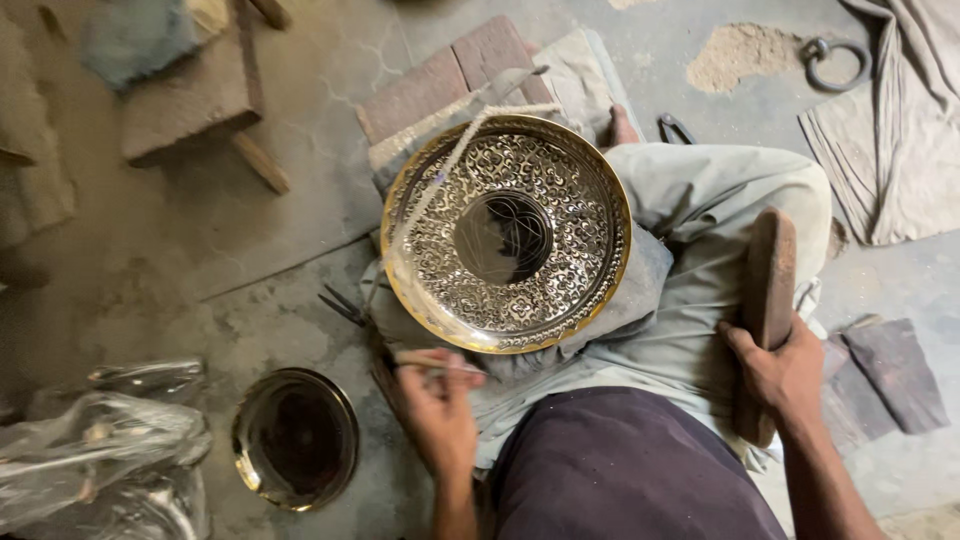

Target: The person sits on the floor with an ornate brass plate on their lap, holds a small punch against the plate's dark center, and repeatedly strikes the punch with a wooden mallet to engrave a pattern, repositioning the punch between strikes.

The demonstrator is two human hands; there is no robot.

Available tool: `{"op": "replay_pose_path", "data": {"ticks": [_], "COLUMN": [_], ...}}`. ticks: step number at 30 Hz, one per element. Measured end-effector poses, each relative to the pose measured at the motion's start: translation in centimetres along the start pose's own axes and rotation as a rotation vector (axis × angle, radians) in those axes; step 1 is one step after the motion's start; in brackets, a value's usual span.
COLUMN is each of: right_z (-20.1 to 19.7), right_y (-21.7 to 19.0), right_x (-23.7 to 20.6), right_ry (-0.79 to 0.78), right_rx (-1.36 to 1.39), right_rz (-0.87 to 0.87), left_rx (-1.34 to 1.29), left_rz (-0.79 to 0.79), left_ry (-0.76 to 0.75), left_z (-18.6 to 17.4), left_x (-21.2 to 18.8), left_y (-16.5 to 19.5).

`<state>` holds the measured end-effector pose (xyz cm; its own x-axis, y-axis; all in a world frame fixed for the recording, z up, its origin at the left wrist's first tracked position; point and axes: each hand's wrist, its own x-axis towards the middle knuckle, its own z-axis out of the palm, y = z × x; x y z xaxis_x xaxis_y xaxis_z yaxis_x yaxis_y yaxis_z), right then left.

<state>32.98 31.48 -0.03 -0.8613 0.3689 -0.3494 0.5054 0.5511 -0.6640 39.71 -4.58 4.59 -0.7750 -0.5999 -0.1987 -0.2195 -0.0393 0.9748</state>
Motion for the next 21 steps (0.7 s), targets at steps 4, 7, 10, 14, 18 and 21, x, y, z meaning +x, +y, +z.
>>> {"op": "replay_pose_path", "data": {"ticks": [4,7,10,14,18,21], "right_z": [-0.4,-2.2,-4.2,-4.3,-2.7,-2.6], "right_y": [-0.7,-3.0,-6.7,-13.3,-20.8,-25.5], "right_x": [1.6,3.2,3.8,4.1,4.9,5.5], "right_ry": [-0.122,-0.264,-0.193,-0.089,0.021,0.081], "right_rx": [-0.010,-0.035,0.011,-0.031,-0.485,-0.712], "right_rz": [0.053,0.189,-0.040,-0.326,-0.666,-0.927], "left_rx": [-0.116,-0.149,-0.174,-0.035,0.181,0.145], "left_rz": [0.210,0.274,0.324,0.263,0.381,0.398], "left_ry": [-0.110,-0.223,-0.283,-0.274,-0.210,-0.235], "left_z": [1.6,5.6,10.1,13.4,14.1,14.0], "left_x": [2.8,5.8,8.5,10.2,11.0,11.4], "left_y": [2.6,2.9,2.7,2.7,2.7,2.3]}}
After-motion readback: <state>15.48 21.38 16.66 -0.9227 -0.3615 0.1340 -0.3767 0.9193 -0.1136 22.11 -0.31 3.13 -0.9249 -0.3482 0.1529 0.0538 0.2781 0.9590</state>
